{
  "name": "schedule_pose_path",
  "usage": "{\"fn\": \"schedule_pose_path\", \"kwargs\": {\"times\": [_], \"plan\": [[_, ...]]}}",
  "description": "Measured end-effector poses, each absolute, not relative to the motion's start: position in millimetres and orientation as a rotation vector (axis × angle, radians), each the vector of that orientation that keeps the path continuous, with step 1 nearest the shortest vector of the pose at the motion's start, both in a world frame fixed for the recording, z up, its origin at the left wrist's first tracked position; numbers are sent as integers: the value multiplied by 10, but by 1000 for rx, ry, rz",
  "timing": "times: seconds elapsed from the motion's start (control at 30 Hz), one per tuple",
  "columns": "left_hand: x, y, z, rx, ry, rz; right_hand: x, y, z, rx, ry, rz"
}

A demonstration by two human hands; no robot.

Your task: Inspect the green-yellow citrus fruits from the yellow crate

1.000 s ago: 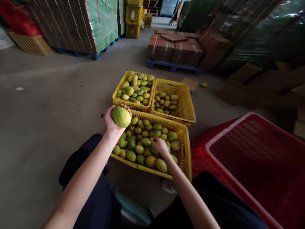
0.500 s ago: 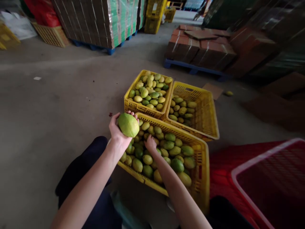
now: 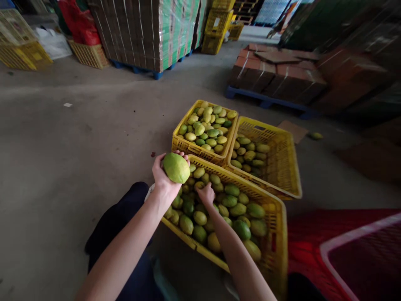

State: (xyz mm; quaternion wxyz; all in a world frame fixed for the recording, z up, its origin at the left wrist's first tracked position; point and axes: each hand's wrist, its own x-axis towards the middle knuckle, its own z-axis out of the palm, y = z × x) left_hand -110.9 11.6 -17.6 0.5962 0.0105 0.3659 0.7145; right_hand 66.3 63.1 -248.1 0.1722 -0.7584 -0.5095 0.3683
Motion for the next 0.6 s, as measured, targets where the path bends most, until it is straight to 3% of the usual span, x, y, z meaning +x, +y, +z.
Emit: {"fn": "schedule_pose_path", "kwargs": {"times": [0.4, 0.6], "plan": [[-785, 128, -306, 267, 992, 1460, 1343, 164, -554, -958, -578, 1479], [-335, -102, -363, 385, 960, 1240, 1578, -373, -324, -985, -448, 1578]]}}
